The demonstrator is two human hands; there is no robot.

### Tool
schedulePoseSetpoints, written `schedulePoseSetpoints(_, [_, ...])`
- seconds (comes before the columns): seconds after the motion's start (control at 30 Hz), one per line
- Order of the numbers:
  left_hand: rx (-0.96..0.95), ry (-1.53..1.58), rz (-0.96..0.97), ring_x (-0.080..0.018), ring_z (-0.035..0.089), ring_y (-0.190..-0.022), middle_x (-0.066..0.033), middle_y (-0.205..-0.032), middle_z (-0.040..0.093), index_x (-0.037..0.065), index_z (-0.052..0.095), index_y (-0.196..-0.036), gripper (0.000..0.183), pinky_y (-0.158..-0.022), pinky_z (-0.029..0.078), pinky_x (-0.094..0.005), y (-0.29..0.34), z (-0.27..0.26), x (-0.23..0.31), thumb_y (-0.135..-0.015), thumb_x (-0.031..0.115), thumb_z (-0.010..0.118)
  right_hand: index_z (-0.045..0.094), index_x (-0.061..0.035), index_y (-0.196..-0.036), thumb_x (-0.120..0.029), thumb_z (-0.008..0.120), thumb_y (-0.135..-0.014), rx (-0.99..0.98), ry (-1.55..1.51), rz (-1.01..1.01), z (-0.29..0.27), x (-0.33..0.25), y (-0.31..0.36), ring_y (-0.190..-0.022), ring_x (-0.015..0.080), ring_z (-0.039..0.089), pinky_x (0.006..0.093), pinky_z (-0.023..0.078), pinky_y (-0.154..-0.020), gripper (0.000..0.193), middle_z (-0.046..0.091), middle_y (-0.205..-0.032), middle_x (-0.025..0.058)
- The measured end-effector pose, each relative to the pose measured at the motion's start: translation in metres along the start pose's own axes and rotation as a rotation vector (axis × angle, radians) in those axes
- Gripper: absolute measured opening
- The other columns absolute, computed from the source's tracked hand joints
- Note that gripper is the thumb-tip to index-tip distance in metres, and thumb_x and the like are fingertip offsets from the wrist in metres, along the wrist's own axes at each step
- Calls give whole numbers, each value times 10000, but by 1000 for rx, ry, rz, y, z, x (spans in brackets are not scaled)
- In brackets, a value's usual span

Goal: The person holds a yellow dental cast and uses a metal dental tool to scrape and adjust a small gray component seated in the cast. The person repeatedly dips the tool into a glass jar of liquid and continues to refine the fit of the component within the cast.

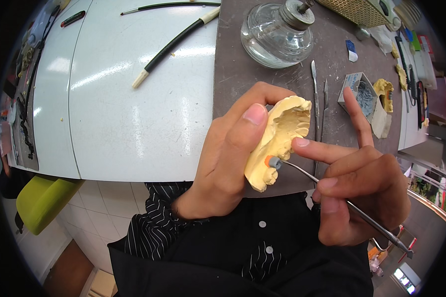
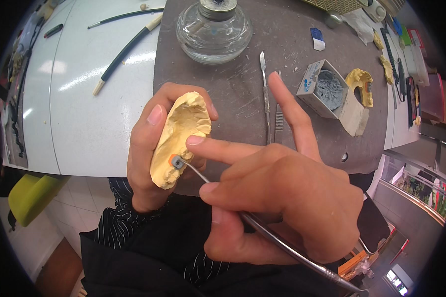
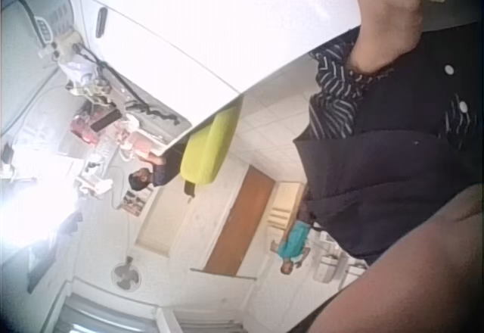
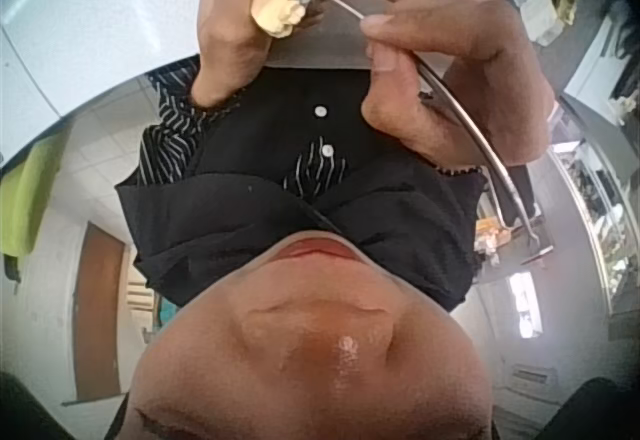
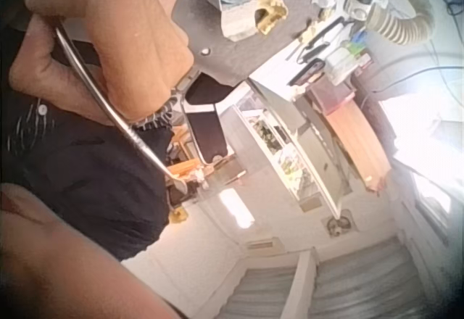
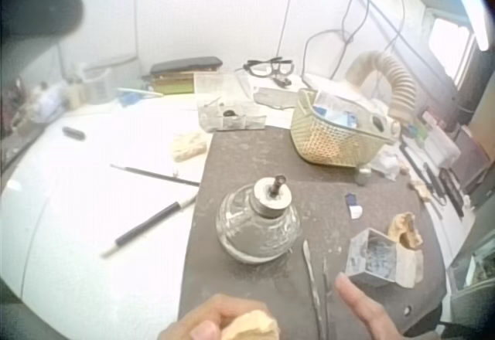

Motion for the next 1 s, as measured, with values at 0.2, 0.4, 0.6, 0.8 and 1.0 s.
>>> schedulePoseSetpoints(0.2, [-5, 8, 11, -48, 431, -525, -66, -814, 493, -9, 467, -971, 454, -426, 331, -164, -1, 1, 0, -889, 388, 263, 420, -44, -841, 7, 453, -719, -11, 12, 12, -1, 0, 1, -836, 282, 644, 670, 134, -968, 136, 499, -588, 14])
schedulePoseSetpoints(0.4, [-8, -15, 36, -57, 458, -574, -72, -844, 503, -7, 468, -972, 449, -454, 355, -172, -1, -1, -2, -891, 381, 259, 420, -43, -840, 8, 454, -717, -36, 9, 13, -2, 0, 0, -834, 281, 645, 669, 133, -969, 138, 496, -585, 12])
schedulePoseSetpoints(0.6, [-4, -32, 34, -56, 457, -582, -69, -842, 502, -3, 470, -971, 451, -463, 359, -170, -1, 0, -1, -890, 384, 253, 423, -42, -835, 10, 460, -705, 0, -11, -5, -1, 2, 1, -826, 287, 647, 671, 123, -968, 145, 497, -566, 6])
schedulePoseSetpoints(0.8, [-4, -33, 26, -55, 460, -580, -64, -835, 502, 1, 472, -968, 452, -467, 363, -168, -1, 0, 0, -890, 388, 254, 423, -39, -832, 6, 462, -697, 12, -18, -4, 0, 3, 0, -819, 285, 649, 672, 118, -967, 148, 494, -550, -3])
schedulePoseSetpoints(1.0, [-10, -40, 28, -58, 463, -575, -62, -824, 504, 1, 473, -968, 452, -469, 368, -171, -1, -1, 0, -891, 388, 252, 424, -41, -834, 11, 465, -693, 7, -37, 3, -1, 3, 0, -814, 273, 651, 671, 112, -969, 155, 498, -556, -5])
Point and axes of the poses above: each hand's wrist, its own y-axis away from the middle knuckle, its own z-axis out of the palm, x = y × z, the point moved 2 cm from there along -y, towards the middle knuckle
